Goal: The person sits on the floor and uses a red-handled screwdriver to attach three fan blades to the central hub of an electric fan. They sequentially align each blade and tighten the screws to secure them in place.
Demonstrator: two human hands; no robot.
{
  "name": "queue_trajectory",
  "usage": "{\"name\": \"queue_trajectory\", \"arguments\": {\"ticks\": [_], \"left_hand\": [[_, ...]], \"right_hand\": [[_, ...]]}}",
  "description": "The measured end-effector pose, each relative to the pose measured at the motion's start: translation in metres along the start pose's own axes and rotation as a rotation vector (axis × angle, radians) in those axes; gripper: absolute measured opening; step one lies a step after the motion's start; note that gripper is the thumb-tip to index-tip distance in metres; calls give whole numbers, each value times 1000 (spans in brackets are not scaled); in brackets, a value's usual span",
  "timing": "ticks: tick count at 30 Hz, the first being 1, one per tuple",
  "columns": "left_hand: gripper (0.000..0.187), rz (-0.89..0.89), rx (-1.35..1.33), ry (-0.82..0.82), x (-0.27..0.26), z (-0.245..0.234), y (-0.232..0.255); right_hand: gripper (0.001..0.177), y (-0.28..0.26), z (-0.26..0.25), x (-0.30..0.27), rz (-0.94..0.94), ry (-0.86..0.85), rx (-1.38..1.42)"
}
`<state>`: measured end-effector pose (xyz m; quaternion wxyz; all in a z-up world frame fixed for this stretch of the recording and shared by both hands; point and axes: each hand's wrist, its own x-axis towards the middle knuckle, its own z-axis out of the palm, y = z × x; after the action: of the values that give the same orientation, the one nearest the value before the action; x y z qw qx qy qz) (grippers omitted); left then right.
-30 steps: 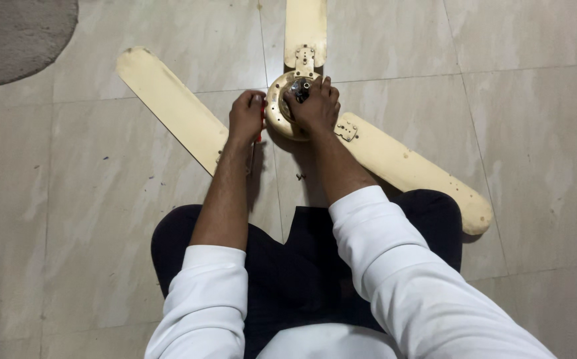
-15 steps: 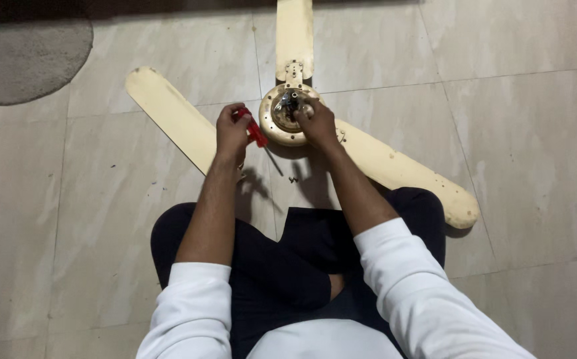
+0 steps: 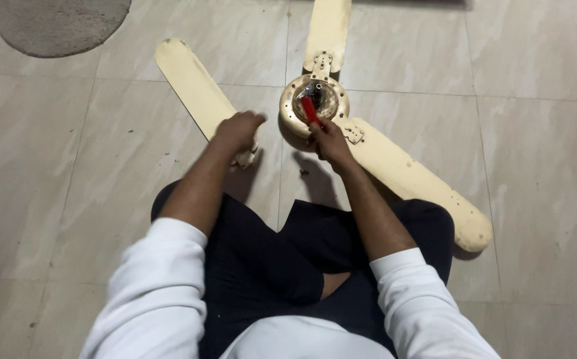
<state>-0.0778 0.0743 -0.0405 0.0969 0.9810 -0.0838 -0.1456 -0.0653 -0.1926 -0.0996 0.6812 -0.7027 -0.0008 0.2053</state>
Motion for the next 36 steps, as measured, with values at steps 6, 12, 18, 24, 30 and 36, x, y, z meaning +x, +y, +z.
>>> {"name": "queue_trajectory", "arguments": {"ticks": [6, 12, 18, 24, 30, 36], "left_hand": [[94, -89, 231, -161, -13, 4, -8], [96, -75, 387, -350, 15, 16, -7], [113, -11, 438, -381, 29, 23, -22], [94, 175, 773, -287, 39, 40, -28], [127, 293, 487, -131, 46, 29, -5], [138, 390, 231, -32, 41, 11, 13]], "right_hand": [[43, 3, -10, 22, -105, 39, 142], [42, 26, -29, 37, -158, 100, 76], [41, 42, -40, 61, -353, 184, 211], [41, 42, -43, 61, -209, 222, 361], [41, 50, -45, 66, -203, 211, 328], [41, 46, -45, 62, -184, 227, 362]]}}
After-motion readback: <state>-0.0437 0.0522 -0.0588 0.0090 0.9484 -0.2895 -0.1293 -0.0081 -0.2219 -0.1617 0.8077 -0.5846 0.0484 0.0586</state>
